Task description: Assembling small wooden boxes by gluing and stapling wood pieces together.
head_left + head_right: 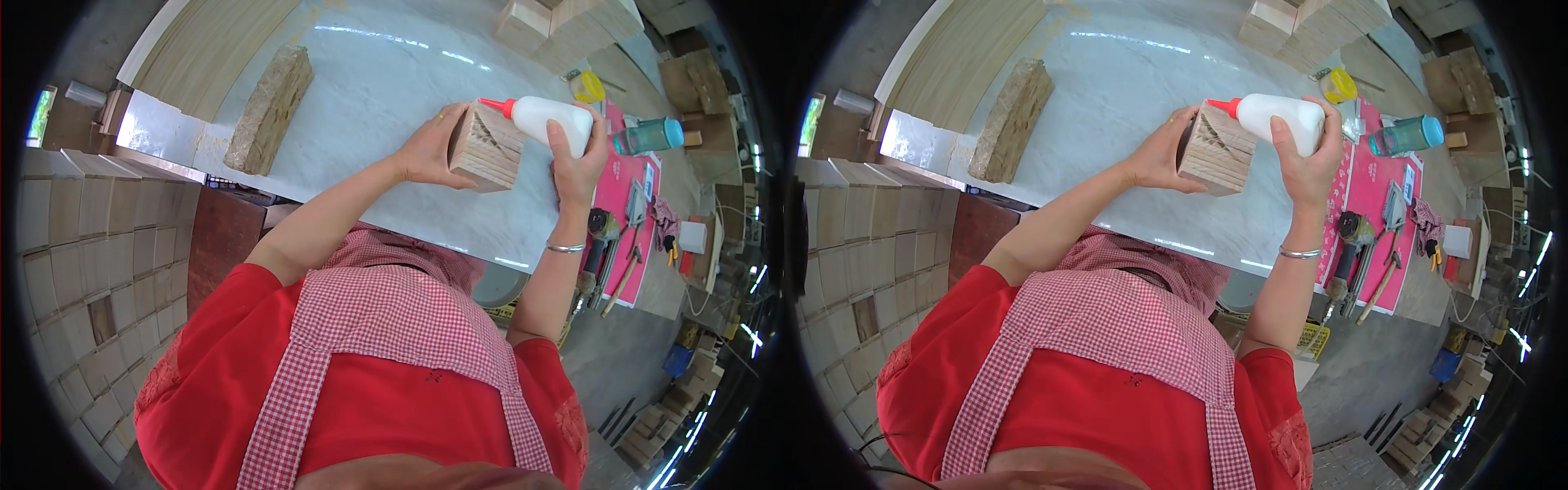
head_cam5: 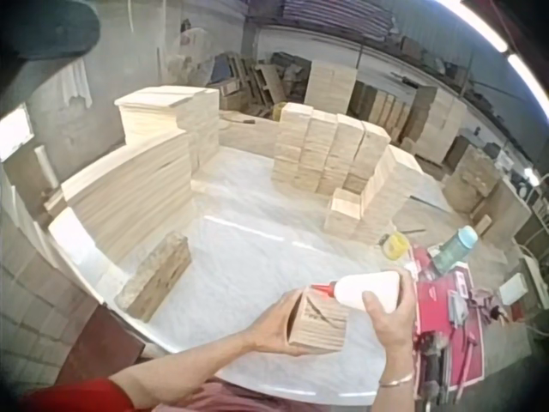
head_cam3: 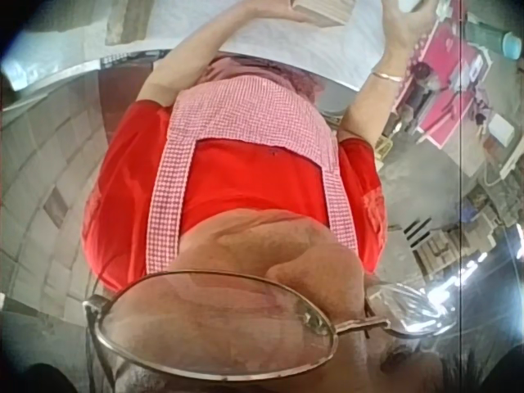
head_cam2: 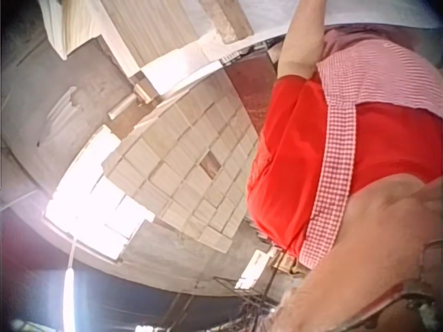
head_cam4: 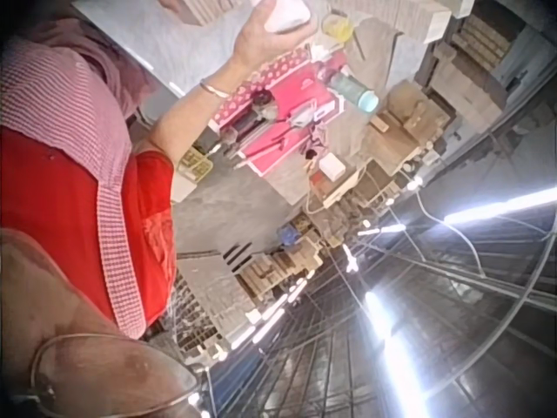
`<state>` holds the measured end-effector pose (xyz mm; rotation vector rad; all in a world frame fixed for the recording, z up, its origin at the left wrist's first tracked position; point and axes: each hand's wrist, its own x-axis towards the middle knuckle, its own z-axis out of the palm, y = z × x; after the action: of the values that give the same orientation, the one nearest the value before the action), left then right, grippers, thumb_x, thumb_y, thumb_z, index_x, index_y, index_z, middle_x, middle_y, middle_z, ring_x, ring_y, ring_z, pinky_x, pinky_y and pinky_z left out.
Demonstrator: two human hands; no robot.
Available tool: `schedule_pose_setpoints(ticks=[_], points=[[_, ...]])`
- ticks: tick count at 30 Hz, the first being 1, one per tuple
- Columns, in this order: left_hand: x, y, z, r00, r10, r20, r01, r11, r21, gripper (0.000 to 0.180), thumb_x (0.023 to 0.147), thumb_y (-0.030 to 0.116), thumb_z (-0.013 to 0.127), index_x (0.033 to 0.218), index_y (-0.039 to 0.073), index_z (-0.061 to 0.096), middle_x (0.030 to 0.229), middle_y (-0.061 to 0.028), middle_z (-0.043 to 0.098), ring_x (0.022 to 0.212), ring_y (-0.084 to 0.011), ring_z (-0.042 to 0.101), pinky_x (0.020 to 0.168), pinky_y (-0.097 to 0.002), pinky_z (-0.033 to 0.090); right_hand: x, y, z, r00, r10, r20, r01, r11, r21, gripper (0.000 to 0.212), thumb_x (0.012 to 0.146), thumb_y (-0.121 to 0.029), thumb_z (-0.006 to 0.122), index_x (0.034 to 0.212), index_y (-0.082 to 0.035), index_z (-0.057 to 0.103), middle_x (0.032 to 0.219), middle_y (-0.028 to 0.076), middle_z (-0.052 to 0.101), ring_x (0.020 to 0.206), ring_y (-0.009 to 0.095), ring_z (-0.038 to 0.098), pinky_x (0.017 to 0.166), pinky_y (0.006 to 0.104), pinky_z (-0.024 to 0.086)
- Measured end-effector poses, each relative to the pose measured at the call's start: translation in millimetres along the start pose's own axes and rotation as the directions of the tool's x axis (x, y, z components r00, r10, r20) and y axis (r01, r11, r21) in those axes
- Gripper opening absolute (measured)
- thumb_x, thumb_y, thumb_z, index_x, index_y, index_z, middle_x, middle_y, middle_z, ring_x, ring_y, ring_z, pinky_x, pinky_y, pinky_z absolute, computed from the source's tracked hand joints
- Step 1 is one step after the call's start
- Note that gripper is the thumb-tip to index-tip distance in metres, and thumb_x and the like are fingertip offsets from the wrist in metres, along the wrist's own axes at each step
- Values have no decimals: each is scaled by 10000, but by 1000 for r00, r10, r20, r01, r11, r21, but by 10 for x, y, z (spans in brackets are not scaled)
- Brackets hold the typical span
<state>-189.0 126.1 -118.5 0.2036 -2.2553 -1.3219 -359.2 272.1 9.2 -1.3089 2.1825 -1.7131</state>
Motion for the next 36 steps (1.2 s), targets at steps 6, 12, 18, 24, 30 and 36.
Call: schedule_pose_setpoints(ticks=[6,12,18,24,30,36], points=[[-6,13,-7,1000,-24,17,24,1000,-19,1226,543,400,897,1486,24,211,1447,-208,353,1337,-379,377,1109,-427,347,17,8,-110,1000,-25,2,25,999,-38,498,788,-224,809,1171,-27,560,1056,85,608,944,168,582,824,312,496],[1,-11,8,1000,-3,1,3,1000,30,1237,524,422,896,1473,20,213,1429,-213,367,1295,-387,421,1079,-435,385,7,81,-374,998,-60,-27,56,991,-123,472,791,-206,801,1160,-25,567,1069,85,609,952,175,583,837,315,494],[-4,-22,7,1000,7,-6,-7,1000,27,1232,529,427,893,1473,19,214,1425,-216,370,1292,-388,421,1080,-434,382,-32,123,-535,994,-56,-91,44,991,-126,452,793,-195,793,1149,-23,573,1068,84,610,953,178,582,838,314,494],[-5,-9,7,1000,20,-9,-20,1000,23,1225,533,427,892,1472,19,218,1422,-218,373,1296,-388,417,1083,-433,378,-30,62,-271,989,-31,-144,29,999,-19,453,796,-200,791,1151,-26,571,1051,77,607,942,170,581,827,311,496],[3,18,2,1000,-10,23,11,998,-58,1221,548,367,903,1491,23,208,1450,-209,348,1352,-369,358,1132,-417,317,23,52,-30,998,-56,-8,56,998,-23,443,800,-202,790,1142,-27,570,1041,71,603,923,159,582,811,304,499],[-6,28,-20,999,-29,28,31,998,-51,1219,543,363,904,1490,31,212,1448,-206,344,1352,-366,358,1133,-416,317,-32,47,-195,997,-8,-71,7,1000,-13,452,792,-217,800,1133,-29,571,1023,69,603,916,156,581,802,294,493]])
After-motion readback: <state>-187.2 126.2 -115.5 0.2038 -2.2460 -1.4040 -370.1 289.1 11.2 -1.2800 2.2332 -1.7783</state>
